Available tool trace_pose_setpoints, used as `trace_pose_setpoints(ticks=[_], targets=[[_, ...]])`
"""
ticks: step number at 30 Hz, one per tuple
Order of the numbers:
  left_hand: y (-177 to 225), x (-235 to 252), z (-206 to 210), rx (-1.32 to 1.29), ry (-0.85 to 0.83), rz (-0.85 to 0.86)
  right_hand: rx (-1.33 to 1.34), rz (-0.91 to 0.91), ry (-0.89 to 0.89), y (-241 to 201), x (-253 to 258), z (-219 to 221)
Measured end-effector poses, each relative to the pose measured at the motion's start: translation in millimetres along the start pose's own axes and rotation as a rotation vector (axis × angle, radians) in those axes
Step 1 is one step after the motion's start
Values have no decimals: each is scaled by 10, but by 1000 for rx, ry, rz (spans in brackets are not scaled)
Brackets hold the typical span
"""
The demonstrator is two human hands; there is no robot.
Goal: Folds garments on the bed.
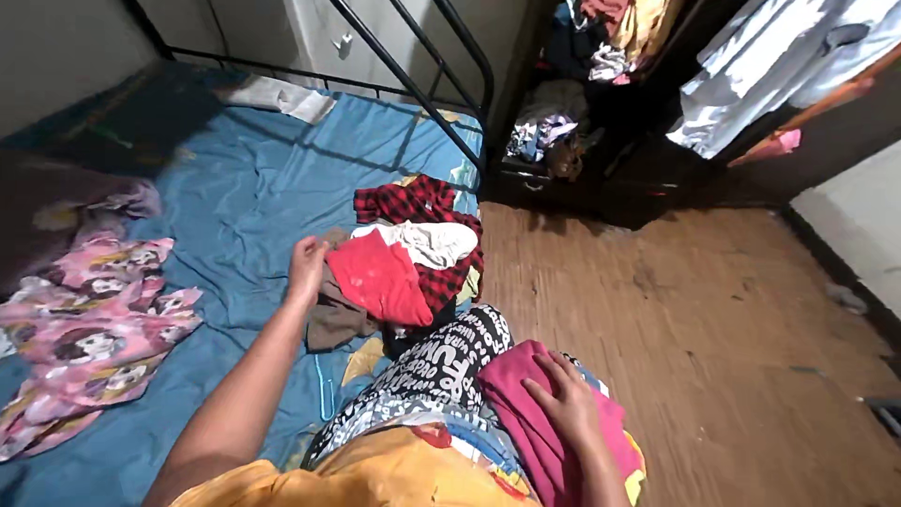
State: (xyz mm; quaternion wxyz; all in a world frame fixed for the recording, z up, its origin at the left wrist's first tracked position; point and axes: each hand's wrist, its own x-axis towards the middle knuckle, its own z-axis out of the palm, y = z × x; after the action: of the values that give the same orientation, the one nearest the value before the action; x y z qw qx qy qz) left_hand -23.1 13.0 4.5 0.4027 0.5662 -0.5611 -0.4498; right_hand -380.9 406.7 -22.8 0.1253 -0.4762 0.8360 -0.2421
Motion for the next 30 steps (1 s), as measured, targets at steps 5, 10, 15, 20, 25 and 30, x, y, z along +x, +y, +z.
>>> trace_pose_setpoints(ticks=[5, 10, 15, 20, 25, 30], targets=[[-53, 64, 354, 425, -173, 230, -6, 0, 9, -17, 41, 45], [55, 232, 693, 633, -488, 630, -14, 22, 19, -63, 54, 37], [-159, -574, 970, 813, -1048, 885, -18, 31, 48, -120, 52, 32], [77, -401, 963, 793, -1016, 651, 6, 11, 43, -157, 47, -36], [850, -301, 614, 249, -872, 649, 158, -173, 127, -675, 159, -350], [1277, -577, 530, -169, -937, 595, 452, -400, 44, -1499, 454, -276]])
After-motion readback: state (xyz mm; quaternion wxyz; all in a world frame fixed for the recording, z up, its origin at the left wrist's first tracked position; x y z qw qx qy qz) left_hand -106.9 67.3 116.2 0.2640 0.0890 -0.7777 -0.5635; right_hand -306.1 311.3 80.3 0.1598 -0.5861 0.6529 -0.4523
